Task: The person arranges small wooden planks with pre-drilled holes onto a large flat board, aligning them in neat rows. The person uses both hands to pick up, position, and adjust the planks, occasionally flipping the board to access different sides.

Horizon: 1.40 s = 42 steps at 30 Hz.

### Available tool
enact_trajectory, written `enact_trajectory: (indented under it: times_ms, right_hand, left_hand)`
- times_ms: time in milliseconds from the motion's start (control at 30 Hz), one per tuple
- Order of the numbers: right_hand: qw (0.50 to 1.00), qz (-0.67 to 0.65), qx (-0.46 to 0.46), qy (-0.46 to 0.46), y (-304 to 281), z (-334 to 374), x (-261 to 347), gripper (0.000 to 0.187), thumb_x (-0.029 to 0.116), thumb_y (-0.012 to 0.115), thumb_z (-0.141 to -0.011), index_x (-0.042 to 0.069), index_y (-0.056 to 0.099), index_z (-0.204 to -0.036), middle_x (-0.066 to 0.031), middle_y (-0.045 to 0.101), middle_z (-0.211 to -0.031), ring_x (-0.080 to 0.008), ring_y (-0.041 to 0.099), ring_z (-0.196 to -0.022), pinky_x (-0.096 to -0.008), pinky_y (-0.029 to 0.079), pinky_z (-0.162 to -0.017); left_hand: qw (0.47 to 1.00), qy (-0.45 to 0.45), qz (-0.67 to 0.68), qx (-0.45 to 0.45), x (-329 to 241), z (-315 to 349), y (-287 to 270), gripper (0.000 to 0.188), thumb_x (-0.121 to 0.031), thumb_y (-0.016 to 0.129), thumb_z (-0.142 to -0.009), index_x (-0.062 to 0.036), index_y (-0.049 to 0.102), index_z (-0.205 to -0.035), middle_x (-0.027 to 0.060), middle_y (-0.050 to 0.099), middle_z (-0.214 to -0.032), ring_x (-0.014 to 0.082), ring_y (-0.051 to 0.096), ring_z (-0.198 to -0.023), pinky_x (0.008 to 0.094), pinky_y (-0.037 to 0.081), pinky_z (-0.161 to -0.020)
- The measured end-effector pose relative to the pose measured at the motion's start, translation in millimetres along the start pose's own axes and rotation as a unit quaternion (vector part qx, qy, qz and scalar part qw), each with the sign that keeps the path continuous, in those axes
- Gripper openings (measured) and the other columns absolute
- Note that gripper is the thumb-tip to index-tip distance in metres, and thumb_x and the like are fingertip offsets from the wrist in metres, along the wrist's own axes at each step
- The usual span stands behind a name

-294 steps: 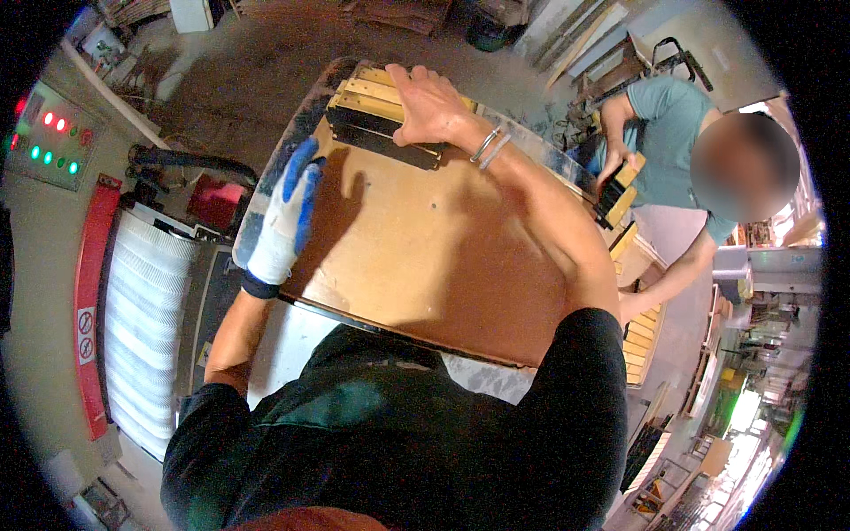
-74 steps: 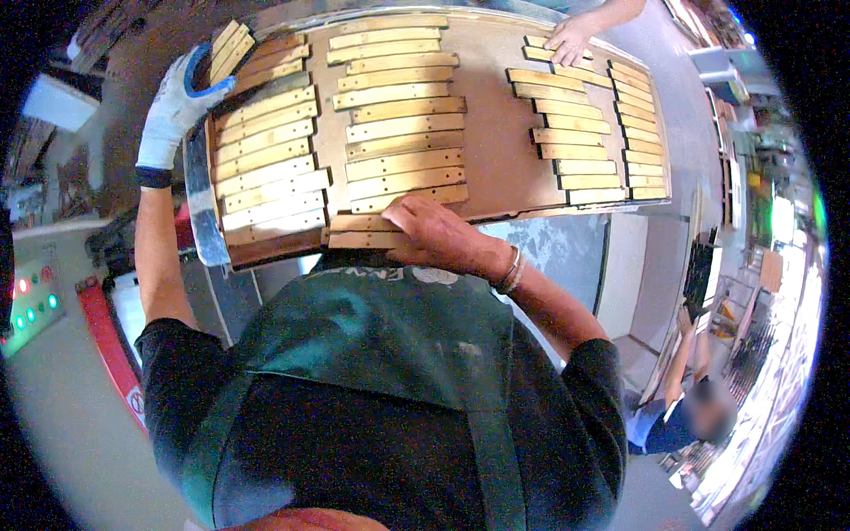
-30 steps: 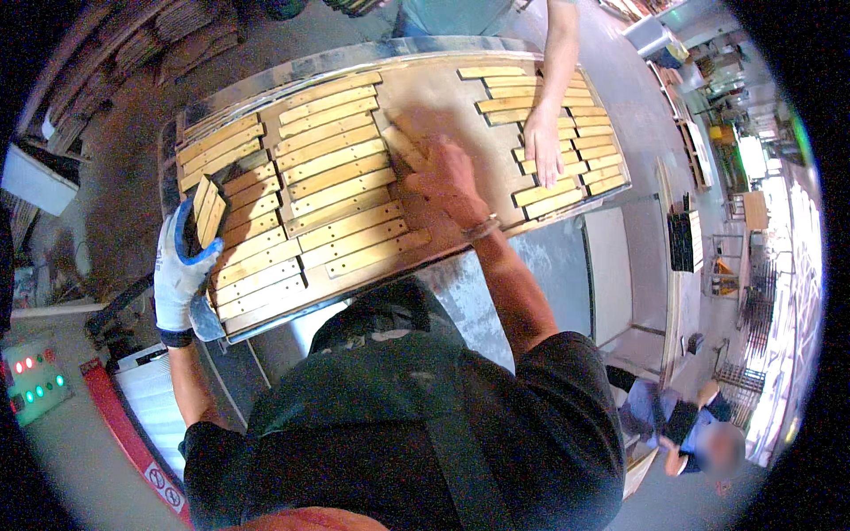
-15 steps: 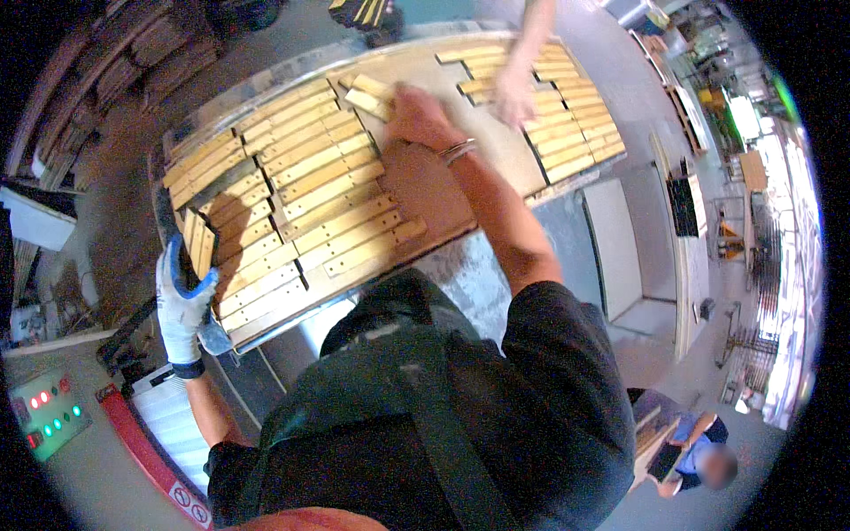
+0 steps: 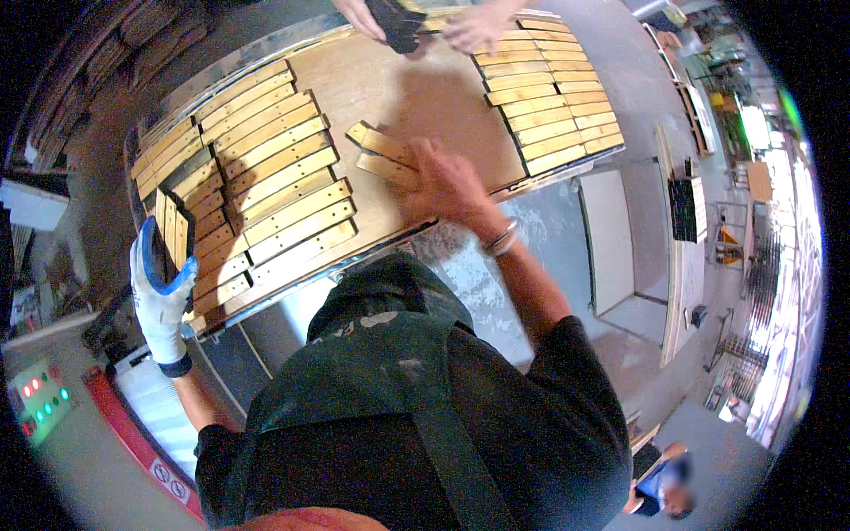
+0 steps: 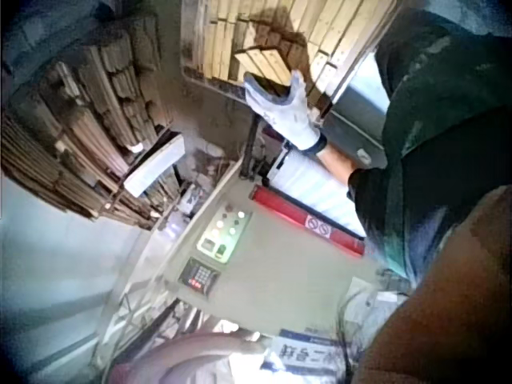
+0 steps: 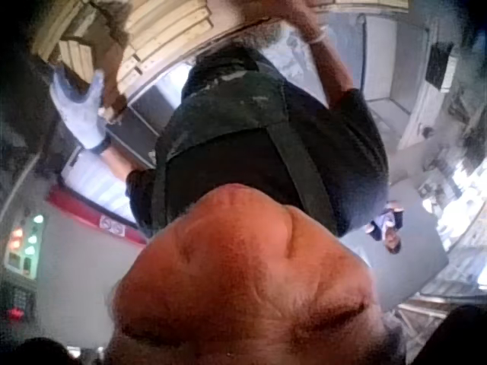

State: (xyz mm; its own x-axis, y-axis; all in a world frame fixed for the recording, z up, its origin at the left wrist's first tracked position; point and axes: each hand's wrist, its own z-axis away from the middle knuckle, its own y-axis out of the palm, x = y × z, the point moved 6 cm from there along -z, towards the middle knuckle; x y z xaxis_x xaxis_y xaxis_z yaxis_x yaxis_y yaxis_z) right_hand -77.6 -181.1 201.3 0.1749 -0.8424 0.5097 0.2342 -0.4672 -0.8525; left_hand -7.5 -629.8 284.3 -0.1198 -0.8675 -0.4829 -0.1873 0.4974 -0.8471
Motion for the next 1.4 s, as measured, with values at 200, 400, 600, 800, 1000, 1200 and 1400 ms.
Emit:
enact_trajectory:
  times_ms: [200, 400, 600, 800, 1000, 1200, 1400]
  right_hand:
    - [0.933, 0.046, 0.203, -0.292, -19.5, -5.2, -27.4, 0.066, 0.016, 0.087, -0.070, 0.001, 0.057, -0.128, -0.0172, 0.063, -0.114, -0.0374, 0.063, -0.108, -0.0456, 0.053, -0.091]
    - [0.911, 0.005, 0.216, -0.351, -33.9, -29.8, -44.7, 0.071, 0.007, 0.076, -0.074, -0.001, 0.051, -0.140, -0.0179, 0.056, -0.116, -0.0356, 0.060, -0.110, -0.0447, 0.053, -0.095]
    - [0.935, 0.151, -0.010, -0.321, -6.2, -46.3, -34.1, 0.079, 0.034, 0.075, -0.089, -0.007, 0.042, -0.149, -0.0219, 0.046, -0.149, -0.0362, 0.039, -0.143, -0.0524, 0.031, -0.118]
    - [0.915, 0.141, 0.041, -0.376, 2.6, -7.4, -37.3, 0.097, 0.066, 0.057, -0.093, -0.009, 0.039, -0.153, -0.0248, 0.040, -0.158, -0.0377, 0.029, -0.153, -0.0559, 0.017, -0.126]
    - [0.883, 0.137, 0.070, -0.444, -7.5, 13.6, -41.1, 0.097, 0.066, 0.056, -0.093, -0.006, 0.039, -0.155, -0.0219, 0.040, -0.161, -0.0385, 0.031, -0.153, -0.0570, 0.017, -0.126]
    - [0.905, 0.049, -0.007, -0.422, -19.0, 39.3, -43.3, 0.065, 0.033, 0.076, -0.088, -0.002, 0.058, -0.139, -0.0149, 0.048, -0.154, -0.0356, 0.035, -0.150, -0.0560, 0.023, -0.125]
    - [0.964, 0.029, -0.108, -0.241, -42.3, 30.3, -81.6, 0.063, 0.033, 0.075, -0.090, -0.004, 0.057, -0.138, -0.0181, 0.046, -0.155, -0.0390, 0.034, -0.149, -0.0572, 0.024, -0.122]
  left_hand:
    - [0.999, 0.035, -0.030, 0.000, -83.0, 0.1, 31.4, 0.093, -0.032, 0.092, -0.072, -0.0042, 0.051, -0.150, 0.0211, 0.058, -0.137, 0.0370, 0.059, -0.124, 0.0461, 0.049, -0.107]
    - [0.999, -0.007, -0.043, 0.021, -153.1, -0.2, 62.0, 0.090, -0.023, 0.090, -0.073, -0.0018, 0.051, -0.151, 0.0204, 0.058, -0.141, 0.0349, 0.058, -0.129, 0.0435, 0.045, -0.112]
    - [0.997, 0.006, -0.081, 0.008, -175.9, 3.8, 66.3, 0.096, -0.042, 0.091, -0.072, -0.0028, 0.052, -0.149, 0.0210, 0.061, -0.133, 0.0377, 0.061, -0.119, 0.0475, 0.050, -0.104]
    - [0.990, 0.053, -0.124, 0.045, -200.0, -14.4, 91.3, 0.094, -0.048, 0.089, -0.073, -0.0031, 0.053, -0.147, 0.0210, 0.060, -0.134, 0.0395, 0.056, -0.125, 0.0507, 0.044, -0.110]
    - [0.979, 0.153, -0.116, 0.065, -233.0, -44.6, 116.7, 0.094, -0.052, 0.087, -0.075, -0.0002, 0.052, -0.145, 0.0215, 0.059, -0.129, 0.0395, 0.056, -0.121, 0.0510, 0.043, -0.109]
    - [0.964, 0.177, -0.168, 0.104, -233.4, -92.0, 130.2, 0.098, -0.051, 0.089, -0.072, 0.0004, 0.051, -0.146, 0.0224, 0.057, -0.133, 0.0417, 0.052, -0.125, 0.0508, 0.039, -0.113]
    - [0.957, 0.193, -0.207, 0.072, -240.1, -131.0, 128.2, 0.100, -0.052, 0.088, -0.073, -0.0001, 0.049, -0.148, 0.0224, 0.056, -0.134, 0.0420, 0.052, -0.127, 0.0518, 0.039, -0.113]
